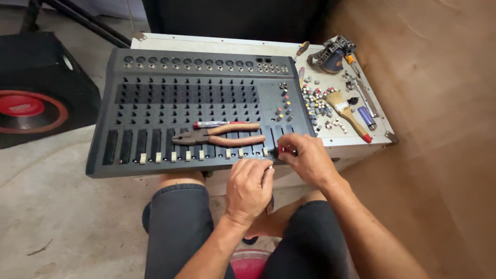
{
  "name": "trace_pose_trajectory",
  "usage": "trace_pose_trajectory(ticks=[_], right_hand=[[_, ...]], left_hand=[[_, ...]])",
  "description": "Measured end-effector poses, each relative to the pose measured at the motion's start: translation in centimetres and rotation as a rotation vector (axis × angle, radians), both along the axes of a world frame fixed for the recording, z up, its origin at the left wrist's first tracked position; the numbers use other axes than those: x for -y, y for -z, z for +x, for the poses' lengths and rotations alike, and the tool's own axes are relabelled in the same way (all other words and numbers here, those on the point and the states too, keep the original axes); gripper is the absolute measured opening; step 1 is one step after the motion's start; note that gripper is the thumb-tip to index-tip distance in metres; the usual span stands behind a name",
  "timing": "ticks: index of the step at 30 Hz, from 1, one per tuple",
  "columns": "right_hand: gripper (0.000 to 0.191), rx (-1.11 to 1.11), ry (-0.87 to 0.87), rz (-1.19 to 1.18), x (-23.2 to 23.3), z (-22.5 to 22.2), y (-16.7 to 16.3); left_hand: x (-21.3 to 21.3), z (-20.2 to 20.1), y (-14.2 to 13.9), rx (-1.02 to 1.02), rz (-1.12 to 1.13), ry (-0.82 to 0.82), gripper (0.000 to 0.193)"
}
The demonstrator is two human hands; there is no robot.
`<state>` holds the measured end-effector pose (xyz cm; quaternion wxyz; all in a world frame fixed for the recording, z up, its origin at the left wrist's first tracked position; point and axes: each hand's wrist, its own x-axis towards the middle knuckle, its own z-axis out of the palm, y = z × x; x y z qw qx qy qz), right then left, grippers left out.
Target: The person sits on the floor with an audio mixing console across their lap and removes small fader knobs from the console, at times using pliers. They fit the knobs onto a screwdriver-like tool and press replacement knobs back onto the fader slots, working one at a time.
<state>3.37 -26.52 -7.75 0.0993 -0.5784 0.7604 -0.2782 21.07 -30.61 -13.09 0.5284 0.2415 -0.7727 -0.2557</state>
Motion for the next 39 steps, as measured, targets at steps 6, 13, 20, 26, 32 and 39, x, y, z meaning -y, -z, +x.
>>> trace_pose_trajectory(ticks=[6, 13, 20, 26, 32, 39], right_hand=[[0.027, -0.105, -0.035, 0.021, 0.7, 0.3, -0.2], [0.020, -0.163, -0.074, 0.073, 1.7, -0.1, -0.2], [0.019, -0.151, -0.148, 0.085, 2.2, -0.5, -0.3], [0.021, -0.036, -0.163, 0.114, 2.3, -0.7, -0.6], [0.027, -0.065, -0.165, 0.152, 2.1, -0.4, -1.3], [0.022, -0.066, -0.145, 0.172, 2.3, -0.5, -1.3]], left_hand=[[0.5, 0.5, 0.4, -0.007, 0.037, 0.009, 0.015], [0.7, 0.3, 0.6, -0.001, 0.052, 0.034, 0.013], [0.8, 0.2, 0.7, -0.013, 0.056, 0.036, 0.014], [0.9, 0.3, 0.7, -0.011, 0.051, 0.033, 0.015], [0.8, 0.3, 0.6, -0.010, 0.061, 0.039, 0.014], [0.9, 0.3, 0.6, 0.007, 0.066, 0.040, 0.013]])
